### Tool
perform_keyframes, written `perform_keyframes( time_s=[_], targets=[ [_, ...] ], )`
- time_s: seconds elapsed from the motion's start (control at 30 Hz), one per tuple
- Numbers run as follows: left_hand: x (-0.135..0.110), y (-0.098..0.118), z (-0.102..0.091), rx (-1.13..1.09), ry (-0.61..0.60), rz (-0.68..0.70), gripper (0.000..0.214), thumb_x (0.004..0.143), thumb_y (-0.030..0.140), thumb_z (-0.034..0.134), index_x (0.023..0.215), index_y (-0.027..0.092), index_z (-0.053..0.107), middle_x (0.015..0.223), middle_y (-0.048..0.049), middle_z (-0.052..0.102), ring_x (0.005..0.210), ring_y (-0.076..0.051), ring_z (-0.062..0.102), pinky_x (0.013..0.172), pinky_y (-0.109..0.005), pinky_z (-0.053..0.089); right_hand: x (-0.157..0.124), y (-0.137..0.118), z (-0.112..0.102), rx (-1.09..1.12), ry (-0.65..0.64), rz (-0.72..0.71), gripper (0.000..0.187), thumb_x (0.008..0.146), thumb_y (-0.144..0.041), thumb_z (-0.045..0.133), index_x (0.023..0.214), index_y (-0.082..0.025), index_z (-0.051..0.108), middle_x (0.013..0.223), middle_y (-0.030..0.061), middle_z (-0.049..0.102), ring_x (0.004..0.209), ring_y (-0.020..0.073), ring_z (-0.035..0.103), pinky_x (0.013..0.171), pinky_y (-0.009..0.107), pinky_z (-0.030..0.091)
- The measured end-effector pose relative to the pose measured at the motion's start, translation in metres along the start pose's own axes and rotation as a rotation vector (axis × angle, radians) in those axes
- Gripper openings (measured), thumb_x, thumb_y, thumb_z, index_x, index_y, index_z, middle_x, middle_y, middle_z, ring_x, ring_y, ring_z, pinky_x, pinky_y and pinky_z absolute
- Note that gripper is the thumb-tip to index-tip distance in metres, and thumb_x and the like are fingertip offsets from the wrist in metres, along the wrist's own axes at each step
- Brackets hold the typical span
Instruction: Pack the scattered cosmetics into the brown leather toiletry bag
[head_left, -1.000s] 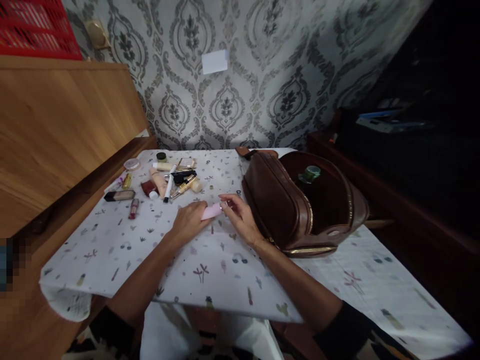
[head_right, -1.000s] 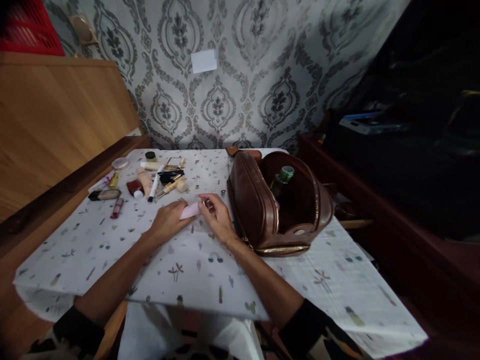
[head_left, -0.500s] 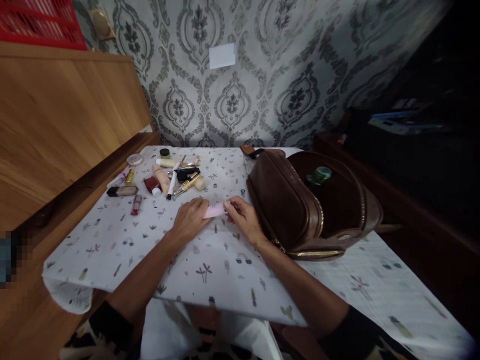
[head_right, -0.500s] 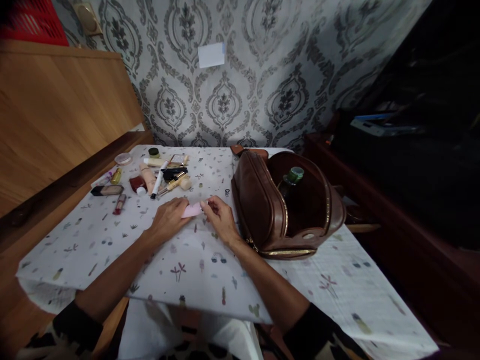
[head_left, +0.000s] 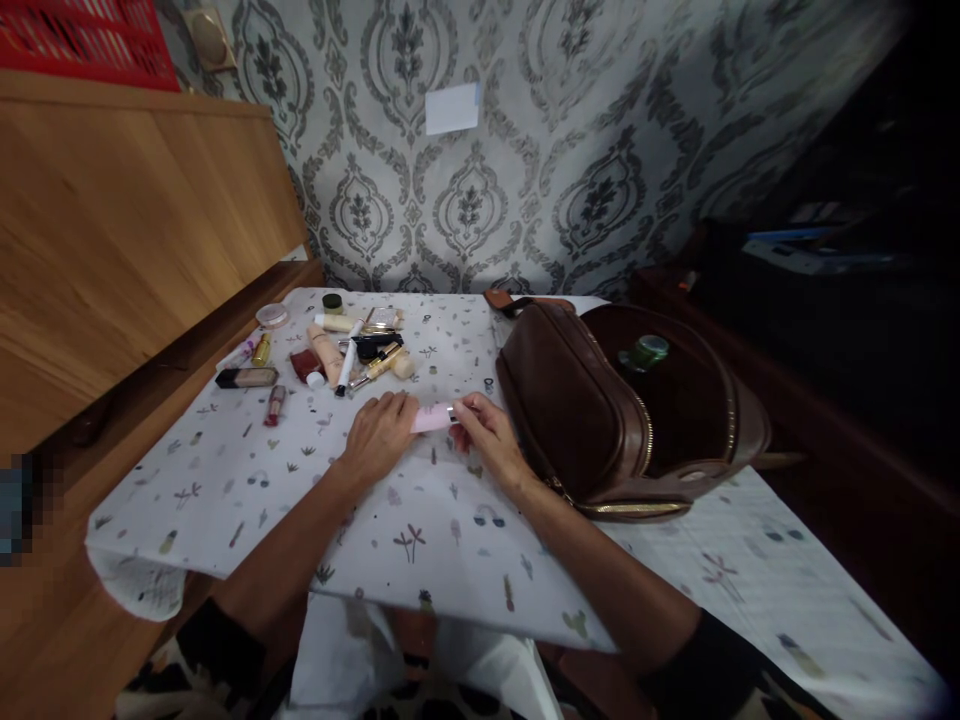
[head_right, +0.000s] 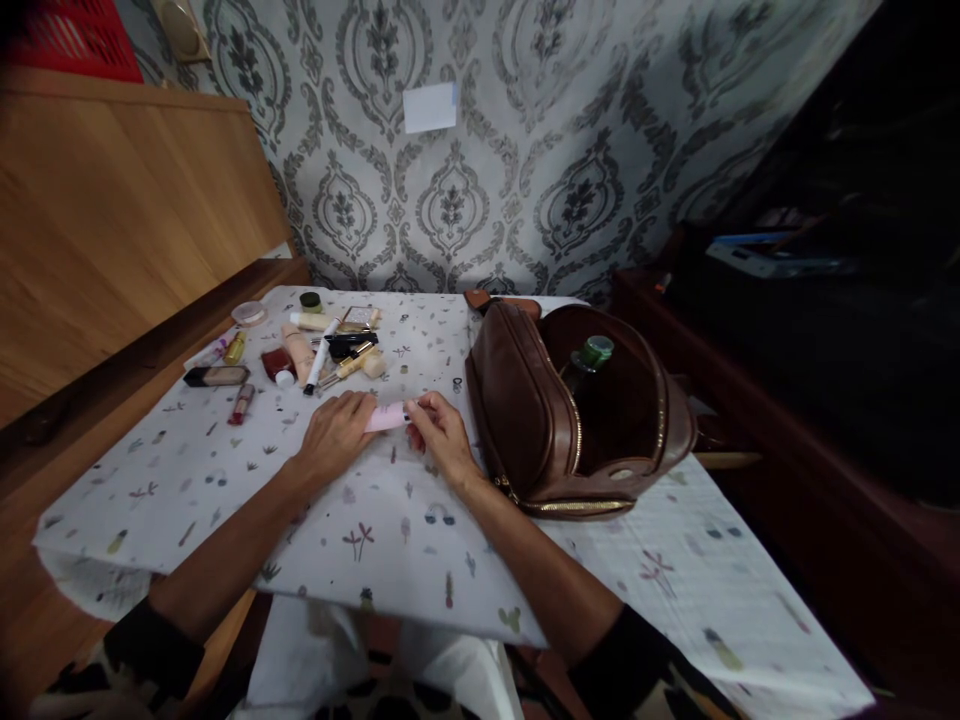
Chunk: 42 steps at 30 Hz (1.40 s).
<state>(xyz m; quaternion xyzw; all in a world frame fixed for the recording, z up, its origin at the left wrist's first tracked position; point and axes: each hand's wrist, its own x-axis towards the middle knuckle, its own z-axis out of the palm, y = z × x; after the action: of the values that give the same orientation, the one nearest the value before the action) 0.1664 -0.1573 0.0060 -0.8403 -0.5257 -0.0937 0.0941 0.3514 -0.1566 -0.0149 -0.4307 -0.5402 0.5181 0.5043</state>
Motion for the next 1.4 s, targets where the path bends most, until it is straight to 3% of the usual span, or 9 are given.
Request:
perform_keyframes(
  time_s=[0.3,0.5,0.67,0.9,1.0,1.1,1.2,1.3,1.4],
  targets=[
    [-0.001,-0.001,0.002,-0.002,0.015,-0.003,0.010,0.098,0.025,0.054,0.103,0.018,0.057,0.101,-0.0120,0.066,0.099,-0.029,0.062,0.083,-0.040,0.047,-0.002,-0.002,0.003,0.051,-0.008,0.039,0.054,0.075,-0.073,0.067,0.082,-0.023,0.048,0.059,-0.0042,0.060,0.048,0.0119,0.053,0.047,0.024,0.042],
    [-0.001,0.002,0.002,-0.094,0.038,-0.016,0.011,0.098,0.027,0.053,0.104,0.019,0.055,0.100,-0.0107,0.068,0.097,-0.028,0.065,0.081,-0.037,0.048,-0.003,-0.004,0.002,0.115,-0.039,-0.037,0.053,0.079,-0.073,0.065,0.086,-0.022,0.054,0.067,-0.0022,0.058,0.056,0.0134,0.055,0.052,0.026,0.044],
    [-0.001,0.001,0.005,-0.420,0.154,-0.021,0.016,0.097,0.027,0.052,0.112,0.021,0.050,0.097,-0.0063,0.069,0.092,-0.024,0.067,0.079,-0.032,0.049,-0.004,-0.001,0.004,0.222,-0.125,-0.094,0.054,0.082,-0.074,0.062,0.094,-0.021,0.061,0.085,0.0027,0.063,0.076,0.0172,0.063,0.060,0.027,0.049],
    [0.002,0.004,0.002,-0.954,0.343,-0.216,0.046,0.097,0.062,0.043,0.098,0.018,0.057,0.086,-0.0048,0.065,0.082,-0.020,0.062,0.077,-0.032,0.050,-0.012,-0.001,0.009,0.087,-0.348,-0.105,0.066,0.084,-0.068,0.065,0.130,-0.022,0.057,0.119,0.0096,0.067,0.115,0.0233,0.062,0.095,0.037,0.052],
    [0.003,0.005,0.001,-1.111,0.339,-0.289,0.069,0.094,0.077,0.031,0.098,0.017,0.063,0.090,-0.0074,0.068,0.085,-0.021,0.062,0.080,-0.035,0.052,-0.016,0.003,0.015,0.104,-0.439,-0.093,0.067,0.081,-0.063,0.073,0.129,-0.020,0.055,0.120,0.0100,0.065,0.113,0.0217,0.062,0.100,0.038,0.049],
    [0.004,0.008,0.004,-1.226,0.249,-0.344,0.079,0.091,0.083,0.025,0.099,0.016,0.068,0.089,-0.0078,0.069,0.080,-0.020,0.062,0.074,-0.034,0.053,-0.015,0.009,0.020,0.143,-0.479,-0.059,0.059,0.078,-0.063,0.075,0.110,-0.016,0.059,0.102,0.0059,0.066,0.097,0.0186,0.064,0.091,0.035,0.052],
    [0.007,0.012,0.007,-1.513,0.197,-0.349,0.067,0.091,0.079,0.038,0.100,0.018,0.065,0.091,-0.0075,0.070,0.078,-0.019,0.064,0.066,-0.030,0.053,-0.012,0.012,0.021,0.179,-0.449,0.035,0.059,0.072,-0.065,0.078,0.096,-0.016,0.056,0.088,0.0010,0.061,0.077,0.0141,0.061,0.071,0.029,0.054],
    [0.012,0.014,0.004,-1.801,0.243,-0.335,0.049,0.082,0.061,0.070,0.109,0.023,0.058,0.094,-0.0037,0.070,0.079,-0.017,0.067,0.065,-0.026,0.053,-0.011,0.013,0.018,0.170,-0.454,0.079,0.060,0.070,-0.066,0.079,0.091,-0.016,0.055,0.082,-0.0013,0.058,0.068,0.0108,0.056,0.060,0.024,0.051],
    [0.015,0.011,0.000,-1.842,0.317,-0.410,0.065,0.068,0.042,0.087,0.121,0.028,0.051,0.087,0.0020,0.069,0.073,-0.014,0.067,0.064,-0.022,0.053,-0.013,0.015,0.017,0.136,-0.492,0.074,0.059,0.072,-0.069,0.076,0.087,-0.016,0.054,0.075,-0.0031,0.055,0.062,0.0089,0.054,0.053,0.021,0.048]
  ],
)
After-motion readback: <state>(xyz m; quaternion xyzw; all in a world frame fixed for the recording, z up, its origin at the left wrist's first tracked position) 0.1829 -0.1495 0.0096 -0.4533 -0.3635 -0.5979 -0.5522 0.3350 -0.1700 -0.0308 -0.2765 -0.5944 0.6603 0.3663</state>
